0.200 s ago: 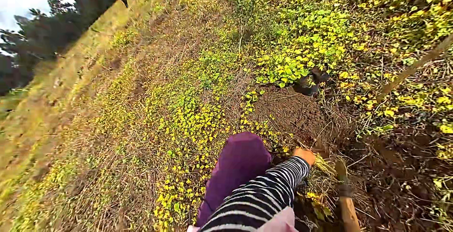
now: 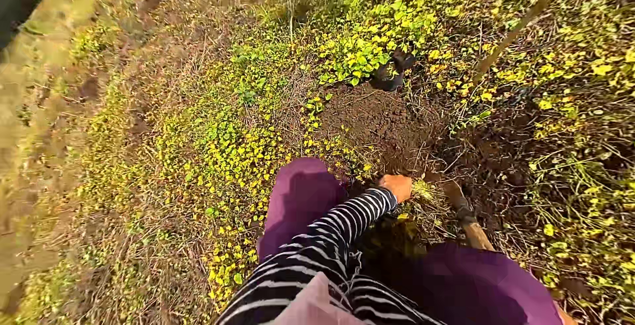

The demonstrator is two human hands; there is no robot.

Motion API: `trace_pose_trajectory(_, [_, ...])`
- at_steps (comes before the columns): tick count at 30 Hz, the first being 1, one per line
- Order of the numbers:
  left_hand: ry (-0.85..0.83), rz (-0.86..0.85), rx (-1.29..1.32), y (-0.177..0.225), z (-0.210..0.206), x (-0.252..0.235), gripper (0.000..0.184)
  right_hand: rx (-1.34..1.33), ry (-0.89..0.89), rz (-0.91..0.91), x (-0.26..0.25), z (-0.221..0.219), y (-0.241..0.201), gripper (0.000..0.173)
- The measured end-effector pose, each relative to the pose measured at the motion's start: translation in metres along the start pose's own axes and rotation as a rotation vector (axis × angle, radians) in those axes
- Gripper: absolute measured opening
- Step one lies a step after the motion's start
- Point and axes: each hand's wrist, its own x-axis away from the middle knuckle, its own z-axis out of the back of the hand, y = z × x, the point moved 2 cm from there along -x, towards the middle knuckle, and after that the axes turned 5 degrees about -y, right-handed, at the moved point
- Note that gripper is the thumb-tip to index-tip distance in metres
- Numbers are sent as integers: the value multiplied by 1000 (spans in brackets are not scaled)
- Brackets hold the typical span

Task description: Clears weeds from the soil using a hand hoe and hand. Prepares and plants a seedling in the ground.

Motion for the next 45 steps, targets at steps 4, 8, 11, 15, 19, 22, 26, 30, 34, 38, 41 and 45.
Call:
trace_pose_trajectory(4, [152,-77,45,33,33,-3,33,-303,216,-77,29,27,61,29])
trace_pose_trajectory(8, [39,-4,-244,21,8,-21,27,-455,396,-248,24,-11,36,27])
trace_pose_trajectory(11, [-85,217,-219,0,-50,-22,86,-490,163,-101,54,-64,68,34])
trace_pose_trajectory(15, [-109,326,282,-7,-78,-35,111,-220,172,-202,73,-40,112,36])
trace_pose_trajectory(19, [15,472,467,27,-98,-40,115,-411,452,-260,66,-2,92,28])
trace_pose_trajectory(22, [-18,423,395,32,-98,-30,91,-600,591,-291,34,-33,61,21])
trace_pose_trajectory(26, [80,293,355,4,-110,-26,54,-554,41,-466,72,-103,90,32])
trace_pose_trajectory(30, [54,295,467,4,-89,-11,41,-280,105,121,67,-132,162,43])
trace_pose_trajectory(34, [152,164,695,18,-66,-10,29,-381,220,68,67,-54,55,37])
trace_pose_trajectory(38, [212,-17,520,6,17,-16,31,41,325,-82,14,-11,59,34])
trace_pose_trajectory(41, [308,-121,354,-1,76,-4,29,-17,392,-134,12,14,67,36])
trace_pose_trajectory(45, [227,-211,-20,10,68,9,29,-328,522,-123,30,22,70,42])
